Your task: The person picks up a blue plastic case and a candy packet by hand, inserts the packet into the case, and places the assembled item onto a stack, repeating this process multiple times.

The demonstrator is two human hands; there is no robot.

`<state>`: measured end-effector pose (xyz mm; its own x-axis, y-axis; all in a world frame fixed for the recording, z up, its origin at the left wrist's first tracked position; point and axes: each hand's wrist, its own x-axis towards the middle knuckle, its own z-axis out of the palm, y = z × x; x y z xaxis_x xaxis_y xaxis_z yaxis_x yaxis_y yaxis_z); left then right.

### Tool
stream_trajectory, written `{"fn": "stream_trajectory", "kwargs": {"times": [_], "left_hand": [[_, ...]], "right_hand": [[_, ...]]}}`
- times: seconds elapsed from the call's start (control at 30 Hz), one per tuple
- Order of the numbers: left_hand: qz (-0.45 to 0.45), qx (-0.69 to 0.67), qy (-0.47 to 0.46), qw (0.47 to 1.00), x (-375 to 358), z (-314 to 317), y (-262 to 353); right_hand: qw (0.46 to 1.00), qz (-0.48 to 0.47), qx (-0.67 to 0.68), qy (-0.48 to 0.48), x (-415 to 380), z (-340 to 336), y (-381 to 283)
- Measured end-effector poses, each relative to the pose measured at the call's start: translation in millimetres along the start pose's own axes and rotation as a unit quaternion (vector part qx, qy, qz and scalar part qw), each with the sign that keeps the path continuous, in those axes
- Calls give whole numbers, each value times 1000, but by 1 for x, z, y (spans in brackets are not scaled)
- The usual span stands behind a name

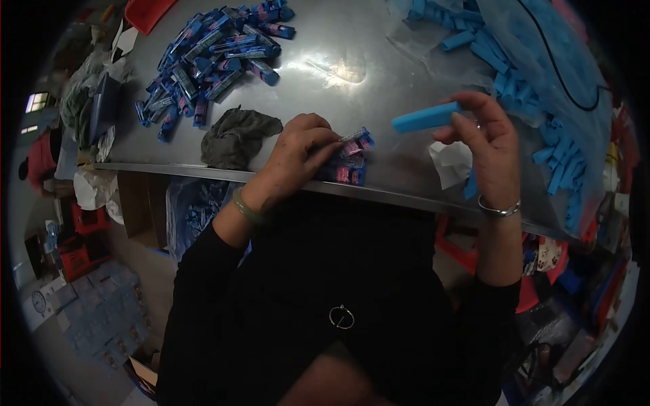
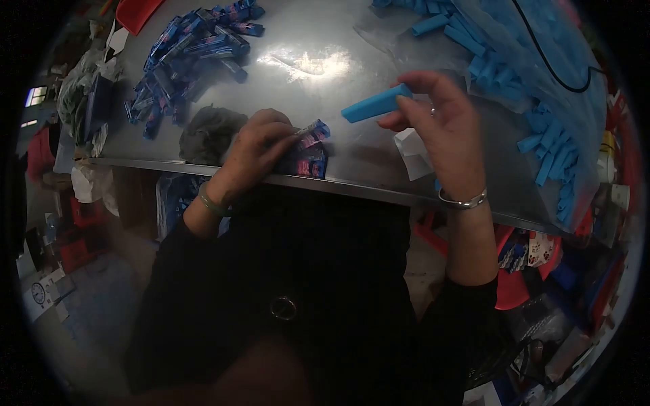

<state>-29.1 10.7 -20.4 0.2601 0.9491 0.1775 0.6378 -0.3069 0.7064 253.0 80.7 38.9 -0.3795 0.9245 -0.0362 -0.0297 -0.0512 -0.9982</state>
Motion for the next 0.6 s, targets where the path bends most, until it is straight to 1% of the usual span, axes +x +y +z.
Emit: {"fn": "stream_trajectory", "kwargs": {"times": [0.03,0.1,0.17,0.23,0.3,0.43,0.5,0.6], "left_hand": [[4,-8,9,1000,0,-2,2],[11,-15,18,1000,0,-4,3],[7,-70,25,997,-1,-5,5],[7,-84,23,996,-2,-6,8],[7,-97,21,995,-2,-8,10],[16,-103,27,994,-4,-8,11],[25,-98,33,994,-4,-7,9],[19,-124,49,991,-5,-6,10]], "right_hand": [[1000,-1,0,0,4,4,2],[999,7,41,-2,11,11,6],[998,10,55,0,17,16,10],[998,14,69,1,23,18,14],[996,37,86,-12,27,19,18],[996,46,64,-33,30,19,20],[998,30,54,-7,30,20,19],[997,38,73,-13,30,19,19]]}}
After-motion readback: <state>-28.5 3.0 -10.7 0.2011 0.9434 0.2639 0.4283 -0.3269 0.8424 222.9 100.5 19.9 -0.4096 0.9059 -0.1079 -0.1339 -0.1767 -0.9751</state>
